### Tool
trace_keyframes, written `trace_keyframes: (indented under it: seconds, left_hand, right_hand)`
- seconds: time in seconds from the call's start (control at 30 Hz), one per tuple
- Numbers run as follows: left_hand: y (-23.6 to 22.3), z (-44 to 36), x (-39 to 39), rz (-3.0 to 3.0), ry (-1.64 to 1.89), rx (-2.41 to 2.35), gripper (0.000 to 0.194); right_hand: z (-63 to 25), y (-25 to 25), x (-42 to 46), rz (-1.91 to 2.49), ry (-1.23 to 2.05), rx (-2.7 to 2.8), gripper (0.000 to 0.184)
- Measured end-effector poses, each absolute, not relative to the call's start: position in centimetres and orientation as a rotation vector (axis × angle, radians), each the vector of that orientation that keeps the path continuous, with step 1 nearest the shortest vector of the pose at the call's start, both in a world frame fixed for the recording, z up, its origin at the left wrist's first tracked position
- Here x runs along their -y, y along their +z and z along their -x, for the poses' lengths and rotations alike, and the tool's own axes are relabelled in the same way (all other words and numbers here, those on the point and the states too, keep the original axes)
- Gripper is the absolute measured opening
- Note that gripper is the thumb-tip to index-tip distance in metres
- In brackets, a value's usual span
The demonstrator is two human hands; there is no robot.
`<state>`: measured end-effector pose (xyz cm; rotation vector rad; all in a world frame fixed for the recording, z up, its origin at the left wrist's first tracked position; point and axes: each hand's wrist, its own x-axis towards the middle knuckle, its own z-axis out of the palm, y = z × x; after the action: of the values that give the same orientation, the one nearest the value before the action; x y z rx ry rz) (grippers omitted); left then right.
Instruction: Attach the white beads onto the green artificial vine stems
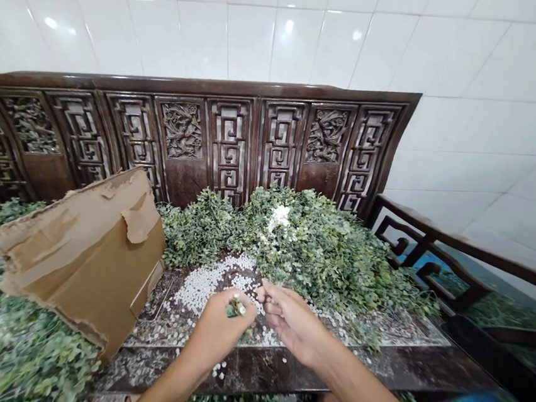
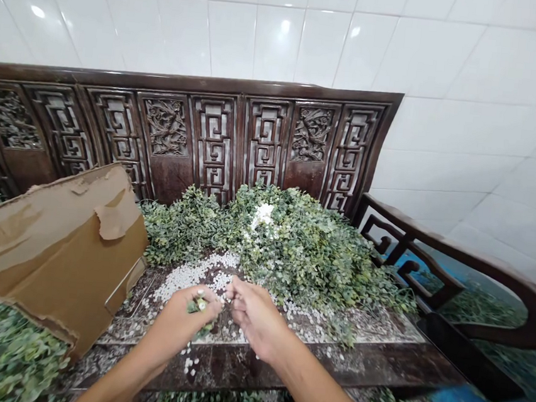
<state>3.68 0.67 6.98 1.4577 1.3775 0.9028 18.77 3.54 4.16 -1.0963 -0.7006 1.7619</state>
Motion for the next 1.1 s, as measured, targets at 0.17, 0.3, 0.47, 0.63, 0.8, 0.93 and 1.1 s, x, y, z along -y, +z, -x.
trace_keyframes:
  seconds: [0.17, 0.3, 0.47, 0.63, 0.8, 0.93, 1.1]
  left_hand:
    - [4.0, -4.5, 1.6, -1.498, 0.355, -1.177, 0.016]
    - [-0.4, -4.7, 2.2, -1.712, 0.100, -0.889, 0.025]
    - [-0.2, -4.4, 1.4, -1.811, -0.034, -0.925, 0.041]
    - [3.5, -3.9, 1.3, -1.876, -0.257, -1.079, 0.063]
    - [2.7, -3.6, 1.5, -1.854, -0.164, -1.107, 0.053]
    - [2.4, -4.2, 1.7, -1.674, 0.038, -1.152, 0.031]
    - [3.6, -4.8, 0.4, -1.224, 0.388, -1.265, 0.019]
  right_hand:
    - [-19.5, 0.8, -5.3, 1.282, 1.627, 0.482, 0.026]
    - [-20.2, -0.9, -6.1, 1.382, 1.578, 0.668, 0.027]
    - [-22.4, -1.2, -7.7, 1.610, 1.335, 1.036, 0.037]
    - [-24.8, -1.3, -9.6, 1.785, 0.900, 1.452, 0.051]
    - [-24.0, -2.6, -10.3, 1.952, 0.686, 1.690, 0.051]
    - [-22.8, -3.4, -10.9, 2.036, 0.654, 1.671, 0.043]
    - [-22.6, -1.7, -10.9, 1.894, 0.734, 1.561, 0.045]
